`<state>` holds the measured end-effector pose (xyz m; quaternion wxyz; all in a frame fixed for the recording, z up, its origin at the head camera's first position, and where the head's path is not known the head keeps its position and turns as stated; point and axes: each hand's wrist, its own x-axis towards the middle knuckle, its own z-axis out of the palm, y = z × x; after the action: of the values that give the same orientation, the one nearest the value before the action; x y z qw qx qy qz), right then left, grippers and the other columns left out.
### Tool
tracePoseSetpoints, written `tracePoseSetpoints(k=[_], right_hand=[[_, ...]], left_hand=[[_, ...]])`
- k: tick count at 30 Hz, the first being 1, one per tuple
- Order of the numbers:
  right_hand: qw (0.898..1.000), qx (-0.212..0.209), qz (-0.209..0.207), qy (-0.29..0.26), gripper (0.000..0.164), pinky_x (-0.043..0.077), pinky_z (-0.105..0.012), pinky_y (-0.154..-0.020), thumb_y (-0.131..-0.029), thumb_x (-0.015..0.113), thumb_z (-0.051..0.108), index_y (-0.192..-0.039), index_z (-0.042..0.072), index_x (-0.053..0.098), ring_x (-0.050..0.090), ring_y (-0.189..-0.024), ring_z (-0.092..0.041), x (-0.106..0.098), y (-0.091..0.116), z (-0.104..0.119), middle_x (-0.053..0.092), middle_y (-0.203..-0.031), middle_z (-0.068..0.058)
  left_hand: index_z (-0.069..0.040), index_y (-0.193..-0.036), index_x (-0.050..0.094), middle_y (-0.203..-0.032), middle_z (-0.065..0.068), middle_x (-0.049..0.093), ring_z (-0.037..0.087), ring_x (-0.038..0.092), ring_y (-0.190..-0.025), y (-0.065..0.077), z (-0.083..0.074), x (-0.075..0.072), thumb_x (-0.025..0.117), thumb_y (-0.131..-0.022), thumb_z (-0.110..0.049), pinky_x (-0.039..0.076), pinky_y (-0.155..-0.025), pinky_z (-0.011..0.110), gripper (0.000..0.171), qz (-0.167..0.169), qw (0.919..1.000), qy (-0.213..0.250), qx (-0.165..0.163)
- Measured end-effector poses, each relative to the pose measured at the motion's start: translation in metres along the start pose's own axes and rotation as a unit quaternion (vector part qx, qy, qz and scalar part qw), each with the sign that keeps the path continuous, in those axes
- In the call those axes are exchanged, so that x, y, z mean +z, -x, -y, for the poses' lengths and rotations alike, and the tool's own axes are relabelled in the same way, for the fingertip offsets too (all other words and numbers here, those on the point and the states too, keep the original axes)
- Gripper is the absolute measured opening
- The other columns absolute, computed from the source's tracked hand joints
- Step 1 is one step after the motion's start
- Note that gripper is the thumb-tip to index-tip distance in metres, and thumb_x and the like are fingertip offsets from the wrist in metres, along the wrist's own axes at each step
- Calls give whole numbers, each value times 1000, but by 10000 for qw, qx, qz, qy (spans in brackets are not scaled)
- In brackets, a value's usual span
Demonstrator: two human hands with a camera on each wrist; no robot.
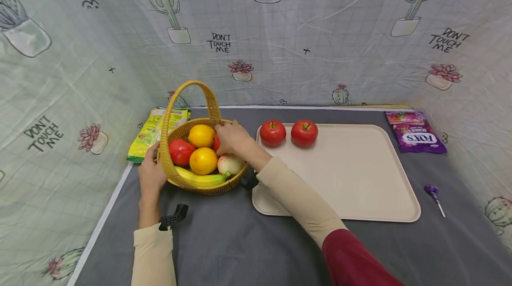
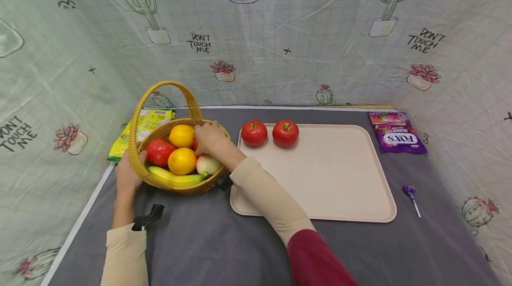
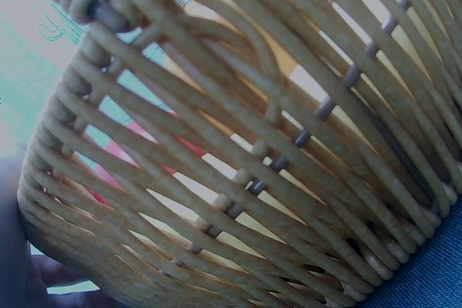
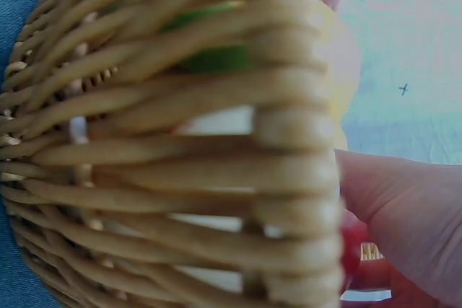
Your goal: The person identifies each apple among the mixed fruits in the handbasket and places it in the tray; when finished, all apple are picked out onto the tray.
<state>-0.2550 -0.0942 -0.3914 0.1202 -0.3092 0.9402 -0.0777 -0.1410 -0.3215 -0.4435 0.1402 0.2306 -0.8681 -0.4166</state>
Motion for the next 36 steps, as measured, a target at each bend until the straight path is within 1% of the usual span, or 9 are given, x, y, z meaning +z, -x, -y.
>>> tracePoseSetpoints(k=[6,11,15,20,25,27,30,33,36], right_hand=[[9999,54,-105,28,80,49,-36,-86,-80,76,44,-145,7,48,44,-106,-28,2,-2,0,57,-129,-15],[9992,138,-376,64,61,49,-33,-76,-77,78,44,-123,9,58,38,-101,-26,5,0,-1,50,-111,-12],[9982,206,-564,-20,54,48,-32,-72,-77,80,42,-114,9,58,36,-101,-27,7,0,0,44,-108,-11],[9970,259,-727,-77,57,49,-34,-78,-76,81,43,-115,9,57,38,-101,-27,9,2,2,43,-114,-12],[9958,135,-887,-196,70,50,-36,-84,-74,81,43,-127,6,54,42,-101,-28,9,5,0,43,-120,-14],[9947,50,-951,-394,76,50,-36,-87,-73,82,42,-132,4,52,44,-103,-29,9,6,-3,44,-123,-15],[9908,-54,-1010,-903,86,50,-37,-93,-73,83,44,-139,3,48,46,-112,-31,8,6,-10,43,-131,-16],[9810,-150,-1095,-1595,87,51,-38,-95,-73,83,43,-142,5,46,46,-117,-31,5,10,-17,42,-137,-16],[9681,-237,-1232,-2170,83,53,-37,-92,-73,84,40,-140,9,47,45,-116,-28,-1,16,-21,42,-137,-14]], left_hand=[[-18,-153,43,-139,27,58,42,56,-123,-1,0,0,43,-104,-39,44,-97,55,53,-21,10000,-5,-7],[-17,-153,43,-139,27,57,41,56,-123,-1,-1,1,43,-104,-39,45,-98,54,53,-39,10000,18,29],[-16,-152,44,-140,27,57,42,55,-125,-1,-1,1,44,-104,-39,44,-99,55,53,-70,9999,50,90],[-16,-153,44,-139,27,58,42,56,-124,-1,-1,1,43,-104,-41,44,-99,55,54,-41,10000,27,59],[-16,-153,43,-137,28,58,43,56,-123,-1,0,1,42,-105,-39,44,-98,56,53,-44,10000,-17,77],[-16,-153,44,-138,28,58,43,55,-124,-1,0,1,42,-105,-39,44,-99,57,53,-51,9999,-24,97],[-16,-153,44,-138,28,58,43,56,-124,-1,0,2,43,-105,-39,44,-100,57,53,-68,9999,-6,120],[-16,-153,43,-138,28,58,43,56,-124,-1,0,2,43,-105,-39,44,-101,57,53,-58,9999,-6,96],[-16,-153,43,-138,28,58,43,55,-125,-1,1,2,42,-104,-40,44,-102,58,54,-52,10000,15,60]])
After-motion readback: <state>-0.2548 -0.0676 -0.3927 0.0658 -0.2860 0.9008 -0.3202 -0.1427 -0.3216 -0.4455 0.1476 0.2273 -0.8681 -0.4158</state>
